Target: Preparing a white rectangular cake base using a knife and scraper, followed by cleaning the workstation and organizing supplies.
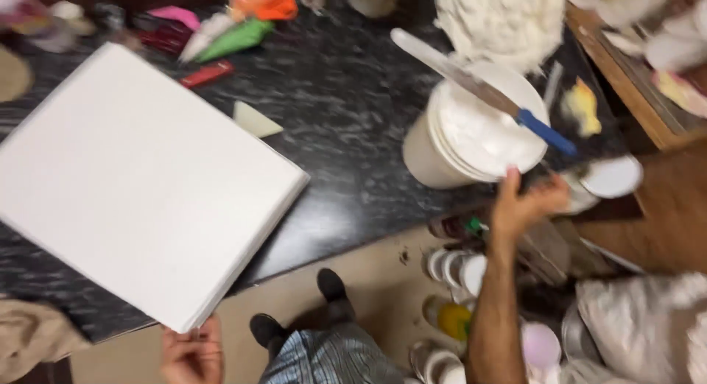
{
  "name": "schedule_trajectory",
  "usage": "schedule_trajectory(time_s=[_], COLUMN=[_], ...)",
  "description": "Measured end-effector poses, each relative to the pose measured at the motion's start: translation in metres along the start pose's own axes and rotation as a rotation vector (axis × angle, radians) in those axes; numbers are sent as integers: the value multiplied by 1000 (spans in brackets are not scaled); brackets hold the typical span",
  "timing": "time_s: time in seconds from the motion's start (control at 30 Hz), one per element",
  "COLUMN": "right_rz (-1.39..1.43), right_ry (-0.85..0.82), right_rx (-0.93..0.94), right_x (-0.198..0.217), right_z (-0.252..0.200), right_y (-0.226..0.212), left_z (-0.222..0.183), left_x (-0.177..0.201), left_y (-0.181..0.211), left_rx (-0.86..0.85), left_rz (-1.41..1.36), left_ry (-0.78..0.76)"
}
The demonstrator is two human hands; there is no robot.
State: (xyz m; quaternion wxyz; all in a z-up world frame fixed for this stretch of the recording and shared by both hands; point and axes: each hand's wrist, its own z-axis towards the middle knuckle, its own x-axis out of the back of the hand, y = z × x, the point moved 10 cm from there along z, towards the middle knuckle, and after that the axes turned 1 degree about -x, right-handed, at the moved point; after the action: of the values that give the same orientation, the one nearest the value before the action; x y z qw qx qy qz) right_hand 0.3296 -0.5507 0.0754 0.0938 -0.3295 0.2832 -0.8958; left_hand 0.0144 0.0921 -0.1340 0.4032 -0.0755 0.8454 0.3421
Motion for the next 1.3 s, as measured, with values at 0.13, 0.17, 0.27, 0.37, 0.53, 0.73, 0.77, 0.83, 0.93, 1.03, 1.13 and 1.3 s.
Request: schedule_trajectory(time_s=[0.13,0.17,0.27,0.37,0.53,0.73,0.77,0.83,0.93,1.03,1.13,1.3], right_rz=[218,326,726,847,964,1509,1579,1680,1813,1824,1733,1571], right_ry=[-121,-168,-417,-779,-1311,-1406,-1366,-1324,-1277,-1321,-1417,-1589], right_rx=[-192,-268,-504,-799,-780,-1146,-1278,-1259,-1228,-1202,-1197,-1162], right_x=[19,14,-46,-93,-174,-308,-317,-360,-371,-344,-306,-247], right_z=[-37,-49,-112,-166,-225,-233,-218,-222,-226,-248,-297,-397], right_y=[-24,-20,-13,-83,-197,-277,-294,-283,-283,-287,-284,-260], left_z=[-53,-60,-44,-21,-14,-40,-44,-45,-45,-43,-45,-49], left_x=[-111,-147,-137,-107,-125,-148,-147,-146,-148,-150,-149,-161], left_y=[-27,-34,-17,11,39,16,14,17,25,24,15,-2], left_rx=[178,223,196,152,50,79,103,106,103,96,98,125], left_rz=[191,173,64,-28,106,254,280,308,345,362,356,283], left_ry=[-71,-119,-195,-198,-53,-71,-94,-92,-104,-119,-124,-179])
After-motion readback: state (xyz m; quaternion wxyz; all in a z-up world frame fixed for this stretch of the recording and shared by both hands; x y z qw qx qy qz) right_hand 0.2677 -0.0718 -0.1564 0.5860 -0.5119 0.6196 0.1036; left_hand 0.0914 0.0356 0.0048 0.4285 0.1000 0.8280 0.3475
